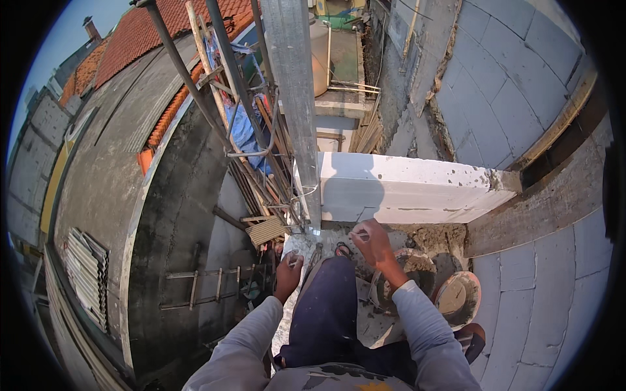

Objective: The person scoops cement from buckets with a trowel and applies it to a wall or ledge, smoothing the surface. The person also handles a metal rod and a string, possibly for alignment or support.

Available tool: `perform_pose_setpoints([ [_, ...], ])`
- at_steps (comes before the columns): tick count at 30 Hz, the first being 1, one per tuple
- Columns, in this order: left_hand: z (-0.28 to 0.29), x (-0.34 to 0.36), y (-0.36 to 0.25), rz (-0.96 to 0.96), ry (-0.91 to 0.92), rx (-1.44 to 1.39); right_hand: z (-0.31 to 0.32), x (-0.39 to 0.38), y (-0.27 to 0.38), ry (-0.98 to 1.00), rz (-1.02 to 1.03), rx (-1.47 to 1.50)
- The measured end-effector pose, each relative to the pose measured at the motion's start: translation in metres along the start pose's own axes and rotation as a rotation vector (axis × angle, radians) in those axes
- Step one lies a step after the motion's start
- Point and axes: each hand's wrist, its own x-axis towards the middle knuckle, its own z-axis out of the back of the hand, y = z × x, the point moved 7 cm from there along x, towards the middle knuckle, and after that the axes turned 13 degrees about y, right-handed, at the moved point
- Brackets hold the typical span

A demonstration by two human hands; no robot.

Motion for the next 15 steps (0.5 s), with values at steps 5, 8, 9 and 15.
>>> perform_pose_setpoints([
  [5,0.084,-0.002,-0.137,-0.198,-0.254,-0.304,0.012,0.037,0.089,-0.048,-0.111,0.26],
  [8,0.098,0.004,-0.21,-0.309,-0.306,-0.386,0.021,0.056,0.115,-0.126,0.067,0.182],
  [9,0.102,0.002,-0.231,-0.322,-0.349,-0.355,0.023,0.066,0.13,-0.163,0.168,0.159],
  [15,0.13,-0.005,-0.304,-0.457,-0.608,-0.247,0.035,0.069,0.198,-0.161,0.302,0.185],
])
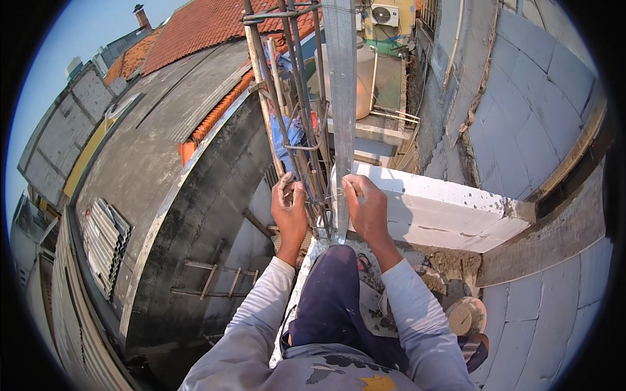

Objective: The person scoops cement from buckets with a trowel and applies it to a wall or ledge, smoothing the surface. The person also handles a metal rod and a string, possibly for alignment or support.

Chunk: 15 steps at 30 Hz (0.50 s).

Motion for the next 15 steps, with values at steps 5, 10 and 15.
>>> perform_pose_setpoints([
  [5,0.004,0.054,0.007,0.07,0.229,-0.221,-0.021,0.014,0.036,0.138,0.131,-0.011],
  [10,0.002,0.094,0.019,0.315,0.496,-0.666,-0.044,-0.007,0.027,0.263,0.04,0.082],
  [15,0.006,0.084,0.025,0.311,0.278,-1.059,-0.042,-0.026,-0.004,0.23,-0.006,0.088],
])
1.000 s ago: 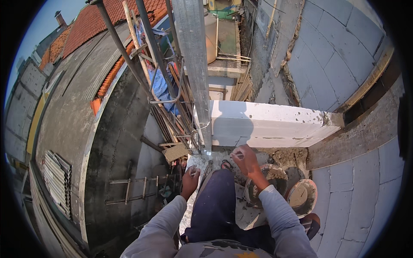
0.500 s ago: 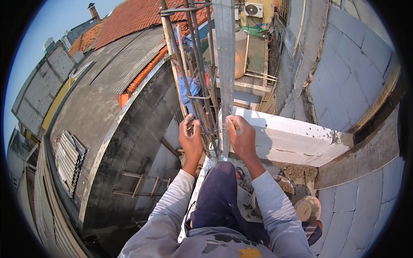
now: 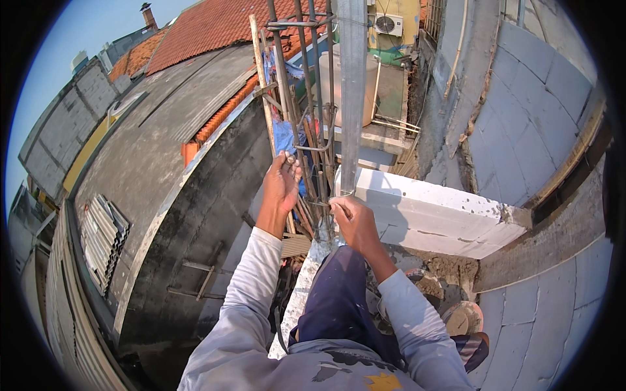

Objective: The person scoops cement from buckets with a trowel and applies it to a wall or ledge, smoothing the surface. The person also handles a metal rod and a string, possibly for alignment or support.

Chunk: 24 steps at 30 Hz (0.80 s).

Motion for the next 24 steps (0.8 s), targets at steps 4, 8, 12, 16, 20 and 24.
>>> perform_pose_setpoints([
  [4,-0.016,-0.052,-0.008,-0.295,0.01,0.356,0.001,-0.012,-0.01,0.003,-0.086,-0.013],
  [8,-0.015,-0.072,-0.02,-0.293,0.006,0.313,0.004,-0.014,-0.034,-0.047,-0.147,0.121],
  [12,0.063,-0.018,-0.045,-0.26,-0.214,0.043,0.026,-0.007,-0.048,-0.234,-0.191,0.056],
  [16,0.051,0.075,-0.045,-0.226,-0.148,-0.098,0.084,0.05,-0.076,-0.306,-0.093,-0.043],
  [20,0.005,0.11,-0.014,-0.111,-0.192,-0.197,0.074,0.12,-0.103,0.25,-0.275,0.201],
  [24,-0.012,0.127,-0.002,-0.075,-0.212,-0.243,0.055,0.138,-0.116,0.5,-0.325,0.408],
])
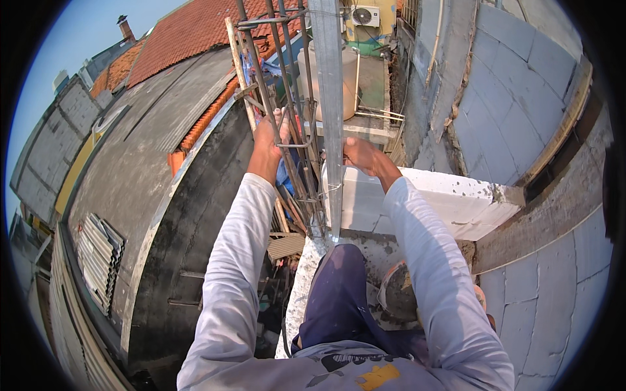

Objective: The person scoops cement from buckets with a trowel and applies it to a wall or ledge, smoothing the surface. The person also handles a metal rod and a string, possibly for alignment or support.

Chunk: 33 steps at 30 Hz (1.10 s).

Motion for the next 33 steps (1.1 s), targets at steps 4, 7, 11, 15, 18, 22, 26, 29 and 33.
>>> perform_pose_setpoints([
  [4,0.022,0.006,-0.001,0.0,0.001,-0.088,-0.017,0.003,-0.004,0.035,-0.041,0.153],
  [7,0.027,0.019,-0.01,0.032,0.092,-0.067,-0.007,0.023,-0.016,0.118,0.011,0.182],
  [11,-0.002,-0.014,0.001,0.086,0.129,0.081,0.025,0.019,-0.038,-0.06,-0.039,0.037],
  [15,0.017,-0.074,-0.027,0.059,0.084,0.507,-0.005,-0.056,0.0,-0.377,0.051,0.094],
  [18,0.072,-0.152,-0.015,-0.04,-0.095,0.608,-0.028,-0.109,-0.015,-0.502,0.215,0.315],
  [22,0.103,-0.234,0.076,0.436,-0.047,0.601,-0.093,-0.141,-0.009,-0.487,0.414,0.633],
  [26,0.078,-0.211,0.124,0.56,0.192,0.186,-0.134,-0.139,0.001,-0.315,0.25,0.229],
  [29,0.078,-0.195,0.12,0.465,-0.054,0.174,-0.151,-0.141,0.014,-0.247,0.337,-0.128],
  [33,0.073,-0.197,0.104,0.466,-0.147,0.376,-0.182,-0.164,0.012,-0.252,0.683,-0.61],
])
